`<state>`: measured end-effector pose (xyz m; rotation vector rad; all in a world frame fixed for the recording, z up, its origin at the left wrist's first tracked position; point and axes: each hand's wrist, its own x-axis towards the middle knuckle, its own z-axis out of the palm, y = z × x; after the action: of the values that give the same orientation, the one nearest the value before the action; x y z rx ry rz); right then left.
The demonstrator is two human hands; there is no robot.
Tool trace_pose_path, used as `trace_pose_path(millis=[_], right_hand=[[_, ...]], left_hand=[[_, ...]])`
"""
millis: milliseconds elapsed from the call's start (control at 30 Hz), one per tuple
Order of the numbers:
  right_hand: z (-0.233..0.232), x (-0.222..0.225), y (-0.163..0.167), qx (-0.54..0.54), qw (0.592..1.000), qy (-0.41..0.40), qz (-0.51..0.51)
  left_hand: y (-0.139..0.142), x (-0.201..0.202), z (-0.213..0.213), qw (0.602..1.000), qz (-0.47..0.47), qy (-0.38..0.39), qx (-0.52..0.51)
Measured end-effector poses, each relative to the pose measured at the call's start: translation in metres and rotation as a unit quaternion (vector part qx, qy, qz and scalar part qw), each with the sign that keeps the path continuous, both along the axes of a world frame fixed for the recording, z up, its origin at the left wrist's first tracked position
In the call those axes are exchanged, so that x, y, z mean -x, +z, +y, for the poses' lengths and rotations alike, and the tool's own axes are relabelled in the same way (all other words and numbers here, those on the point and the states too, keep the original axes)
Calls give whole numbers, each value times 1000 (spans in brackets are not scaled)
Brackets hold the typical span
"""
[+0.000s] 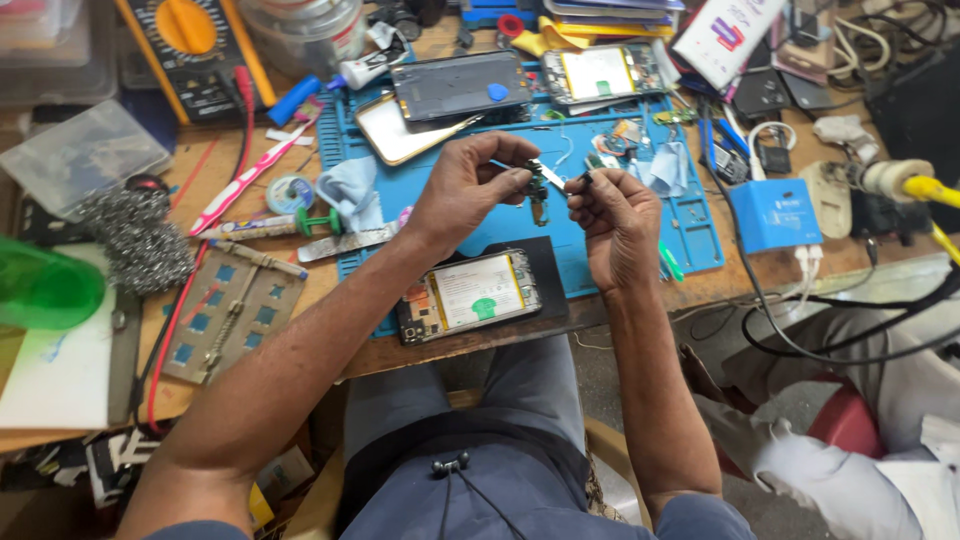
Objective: The person works on a disassembled smartphone at a repair bench, handling the exposed phone with its battery and a small green circuit board. They pick up and reposition the board, wipe components with a blue cloth, and use tweezers to handle small parts while working over the bench mat.
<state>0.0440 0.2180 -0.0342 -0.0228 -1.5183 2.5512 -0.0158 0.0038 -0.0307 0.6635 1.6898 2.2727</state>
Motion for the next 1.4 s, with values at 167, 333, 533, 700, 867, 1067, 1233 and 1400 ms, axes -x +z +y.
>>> trace_pose_path(millis=[167, 333, 533, 700, 867, 1067, 1233, 1400], right_hand=[[-14, -4, 6, -77, 996, -40, 33], [-19, -10, 12, -116, 988, -74, 74], [-21, -20, 20, -158, 979, -83, 100], [-22, -26, 24, -174, 977, -68, 99], [-20, -26, 23, -119, 991, -27, 51], [-16, -22, 19, -71, 997, 10, 6], [-12, -19, 19, -84, 995, 41, -19], [-11, -19, 20, -101, 991, 75, -49]], left_hand=[[2, -2, -7, 999, 41, 13, -10], [10, -8, -5, 985, 154, 72, 37], [20, -21, -7, 911, 373, 158, 78], [22, -24, -6, 902, 389, 160, 99], [20, -24, -5, 899, 396, 163, 94], [18, -24, -4, 898, 395, 164, 106], [17, -25, -4, 902, 392, 149, 103], [15, -25, -5, 898, 405, 139, 104]])
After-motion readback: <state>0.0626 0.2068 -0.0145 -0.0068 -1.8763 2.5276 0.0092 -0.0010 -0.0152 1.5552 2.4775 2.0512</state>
